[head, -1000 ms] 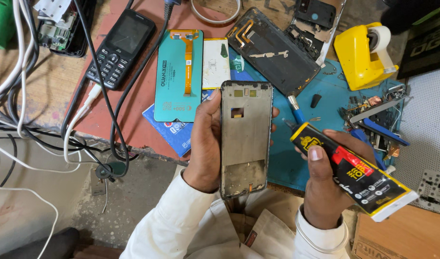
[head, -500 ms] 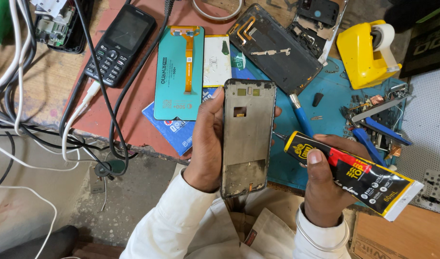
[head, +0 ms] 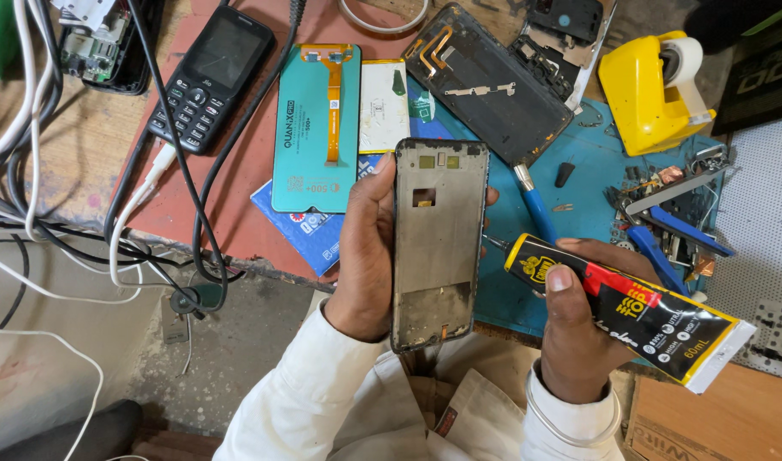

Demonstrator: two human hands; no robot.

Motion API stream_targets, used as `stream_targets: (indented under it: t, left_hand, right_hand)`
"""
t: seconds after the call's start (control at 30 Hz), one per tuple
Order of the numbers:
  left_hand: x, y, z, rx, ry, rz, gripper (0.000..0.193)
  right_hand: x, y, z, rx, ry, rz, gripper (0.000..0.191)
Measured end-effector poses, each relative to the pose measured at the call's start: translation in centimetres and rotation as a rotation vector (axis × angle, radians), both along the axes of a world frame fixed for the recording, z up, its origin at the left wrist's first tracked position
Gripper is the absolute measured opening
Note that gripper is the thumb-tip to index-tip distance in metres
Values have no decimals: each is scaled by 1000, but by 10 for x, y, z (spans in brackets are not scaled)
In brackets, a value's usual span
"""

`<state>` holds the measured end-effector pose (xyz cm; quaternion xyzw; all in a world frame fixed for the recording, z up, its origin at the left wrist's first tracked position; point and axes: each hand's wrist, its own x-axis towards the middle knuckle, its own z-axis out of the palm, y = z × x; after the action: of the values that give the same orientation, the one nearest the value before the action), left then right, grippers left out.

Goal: The person holds a disassembled phone midframe in one hand and a tube of adhesive in the other, squeezing a bead of glue along the frame's edges. They rotate the frame repeatedly to reach each side, then set the glued frame on the workbench and pick up tweezers.

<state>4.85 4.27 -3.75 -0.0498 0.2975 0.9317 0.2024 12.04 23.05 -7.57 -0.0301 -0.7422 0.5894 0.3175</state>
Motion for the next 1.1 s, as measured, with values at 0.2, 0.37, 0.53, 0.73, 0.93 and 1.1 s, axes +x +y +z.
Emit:
stream_targets:
  t: [0.2,0.37,0.53,0.73,0.93,1.1]
  left_hand:
    - [0,1,0,-4,-9,-1,68]
    - [0,1,0,-4,4,2,68]
    - [0,1,0,-7,0,3,69]
    - [0,0,0,-16,0,3,69]
    - [1,2,0,-8,0,4,70]
    - [0,1,1,-23,10,3,70]
  right_hand:
    - [2,3,-5,59,48,19,34]
    - [1,3,-4,60,37,11,33]
    - [1,0,1,-33,-28,-2,34]
    - [1,1,-2,33,23,24,29]
    - [3,4,-1,51,35,33,28]
    - [4,2,1,10,1,16,29]
